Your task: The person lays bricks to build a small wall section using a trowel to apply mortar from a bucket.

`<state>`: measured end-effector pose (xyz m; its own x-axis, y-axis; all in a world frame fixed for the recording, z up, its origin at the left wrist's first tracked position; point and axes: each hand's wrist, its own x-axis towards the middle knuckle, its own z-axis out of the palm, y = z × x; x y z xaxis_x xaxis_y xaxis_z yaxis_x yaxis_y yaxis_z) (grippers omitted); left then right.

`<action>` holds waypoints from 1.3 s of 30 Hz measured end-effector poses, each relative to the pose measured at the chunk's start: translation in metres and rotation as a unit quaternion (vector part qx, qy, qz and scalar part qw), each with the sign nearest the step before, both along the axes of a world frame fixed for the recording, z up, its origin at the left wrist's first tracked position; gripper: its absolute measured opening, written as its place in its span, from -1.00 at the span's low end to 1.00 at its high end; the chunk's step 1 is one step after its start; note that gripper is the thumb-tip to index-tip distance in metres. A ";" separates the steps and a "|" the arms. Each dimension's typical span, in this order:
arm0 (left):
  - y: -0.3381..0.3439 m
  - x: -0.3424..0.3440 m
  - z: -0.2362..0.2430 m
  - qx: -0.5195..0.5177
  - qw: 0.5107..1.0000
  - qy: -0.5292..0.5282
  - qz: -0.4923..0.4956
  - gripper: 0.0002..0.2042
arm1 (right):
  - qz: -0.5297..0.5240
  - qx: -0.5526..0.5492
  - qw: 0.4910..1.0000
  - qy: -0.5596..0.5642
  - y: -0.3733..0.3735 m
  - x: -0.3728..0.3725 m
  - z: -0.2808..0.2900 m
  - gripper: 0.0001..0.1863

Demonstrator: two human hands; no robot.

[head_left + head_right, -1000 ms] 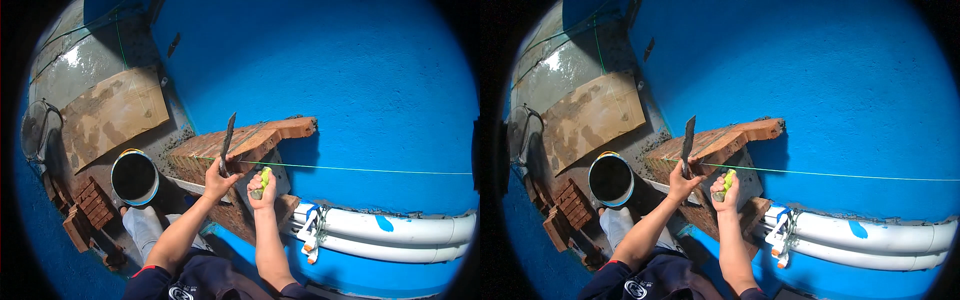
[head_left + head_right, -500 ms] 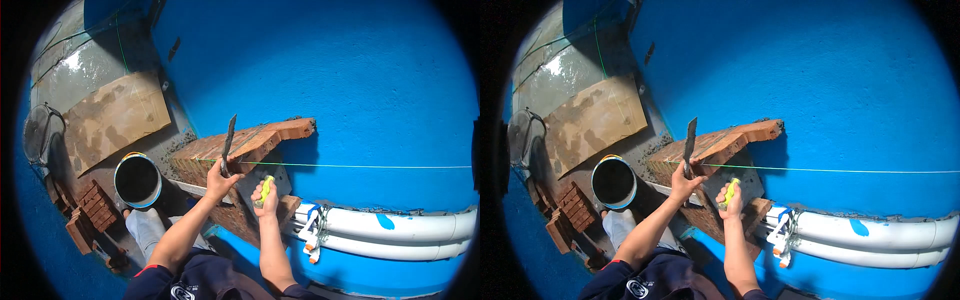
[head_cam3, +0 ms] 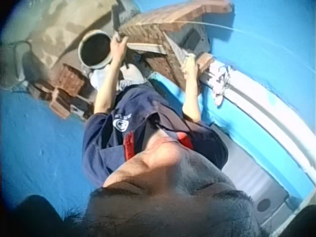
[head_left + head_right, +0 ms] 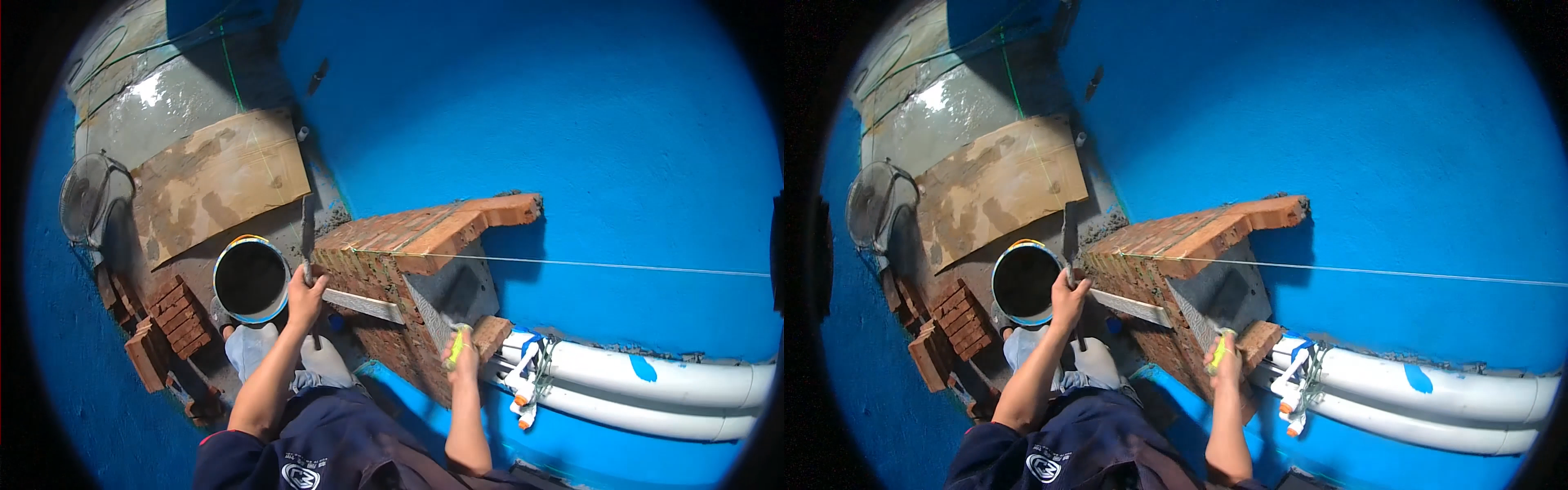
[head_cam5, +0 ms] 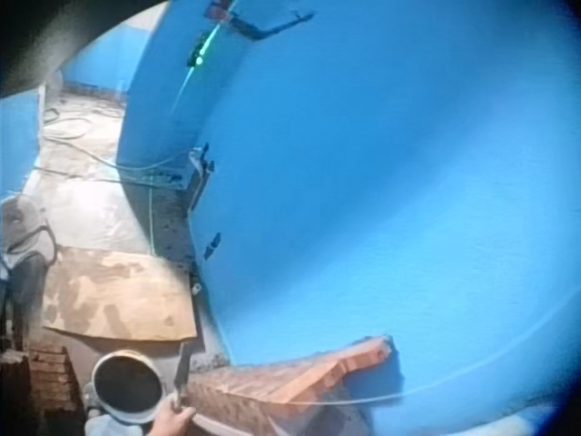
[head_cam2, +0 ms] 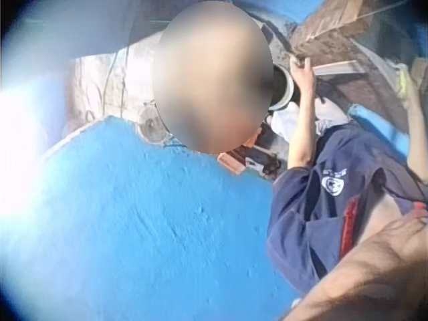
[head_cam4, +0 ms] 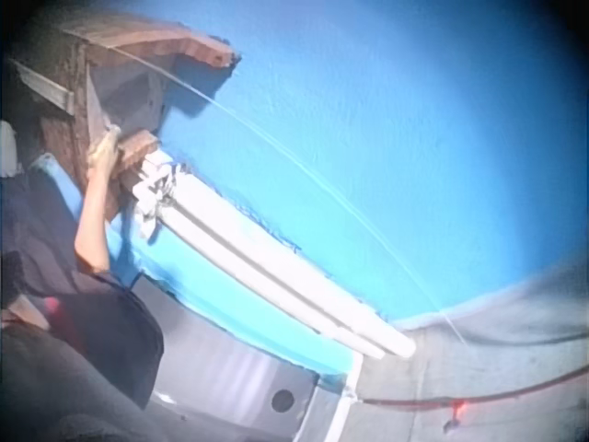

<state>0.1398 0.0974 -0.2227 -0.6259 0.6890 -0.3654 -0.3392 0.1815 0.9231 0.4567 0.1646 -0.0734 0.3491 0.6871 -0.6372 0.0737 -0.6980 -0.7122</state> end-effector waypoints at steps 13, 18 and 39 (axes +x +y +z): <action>0.050 0.073 0.043 0.041 0.949 -0.311 -0.008 -0.62 | 0.430 0.156 0.784 -0.421 0.070 -0.092 0.249 -0.68; 0.088 0.104 0.057 0.110 0.941 -0.314 0.066 -0.58 | 0.527 0.103 0.678 -0.502 0.111 -0.138 0.255 -0.58; 0.108 0.099 0.063 0.068 0.964 -0.249 0.061 -0.58 | 0.714 0.119 0.469 -0.505 0.193 -0.202 0.218 -0.63</action>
<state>0.2385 0.2052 -0.1598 -0.4759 0.6847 -0.5521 -0.7570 0.0007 0.6534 0.2550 0.3573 0.1449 -0.5343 0.6897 -0.4888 0.7298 0.6681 0.1449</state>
